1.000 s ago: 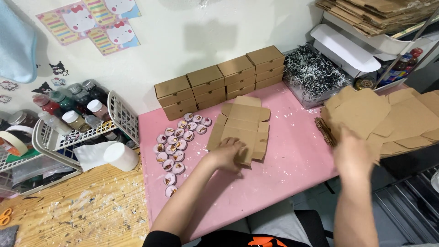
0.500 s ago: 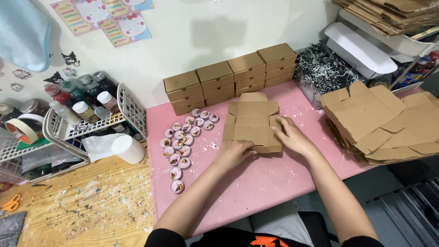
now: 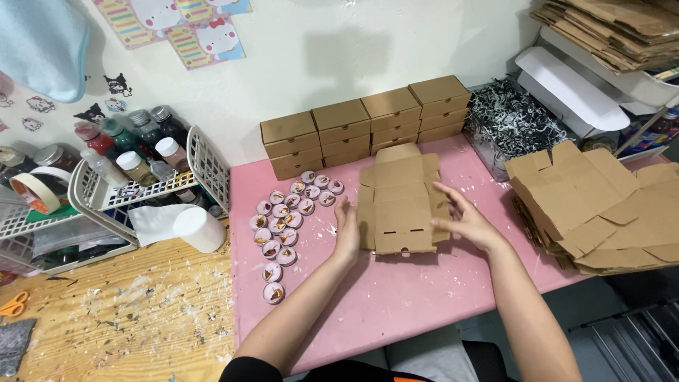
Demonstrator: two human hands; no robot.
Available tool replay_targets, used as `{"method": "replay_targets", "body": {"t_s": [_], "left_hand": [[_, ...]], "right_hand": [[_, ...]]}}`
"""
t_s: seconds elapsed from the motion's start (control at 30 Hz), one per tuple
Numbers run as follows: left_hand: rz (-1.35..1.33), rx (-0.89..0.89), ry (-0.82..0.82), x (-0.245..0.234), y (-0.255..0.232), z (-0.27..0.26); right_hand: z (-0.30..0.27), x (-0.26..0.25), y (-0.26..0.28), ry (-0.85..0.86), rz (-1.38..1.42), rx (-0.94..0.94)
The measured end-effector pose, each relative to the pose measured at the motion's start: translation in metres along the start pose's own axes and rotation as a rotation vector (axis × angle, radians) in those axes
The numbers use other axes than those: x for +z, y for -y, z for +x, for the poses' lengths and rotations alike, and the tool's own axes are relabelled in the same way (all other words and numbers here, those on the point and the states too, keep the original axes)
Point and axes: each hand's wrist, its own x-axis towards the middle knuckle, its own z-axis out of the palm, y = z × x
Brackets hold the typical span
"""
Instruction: Packing small containers into cardboard gift boxes with paper shred filler.
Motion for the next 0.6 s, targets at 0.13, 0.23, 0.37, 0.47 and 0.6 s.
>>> {"method": "replay_targets", "body": {"t_s": [0.13, 0.23, 0.37, 0.47, 0.6], "left_hand": [[-0.311, -0.152, -0.021, 0.001, -0.035, -0.011], [-0.151, -0.329, 0.095, 0.005, -0.058, -0.021], [-0.031, -0.134, 0.457, -0.007, -0.040, -0.017], [0.176, 0.050, 0.677, -0.013, -0.056, -0.020], [0.480, 0.154, 0.717, -0.013, -0.075, -0.023]], "right_hand": [[0.002, 0.007, -0.007, 0.141, -0.205, 0.080], [0.005, 0.023, -0.012, 0.149, -0.381, 0.064], [0.009, 0.033, -0.024, -0.008, -0.535, -0.192], [0.012, 0.034, -0.029, -0.066, -0.588, -0.188], [0.016, 0.033, -0.041, -0.072, -0.604, -0.184]]}}
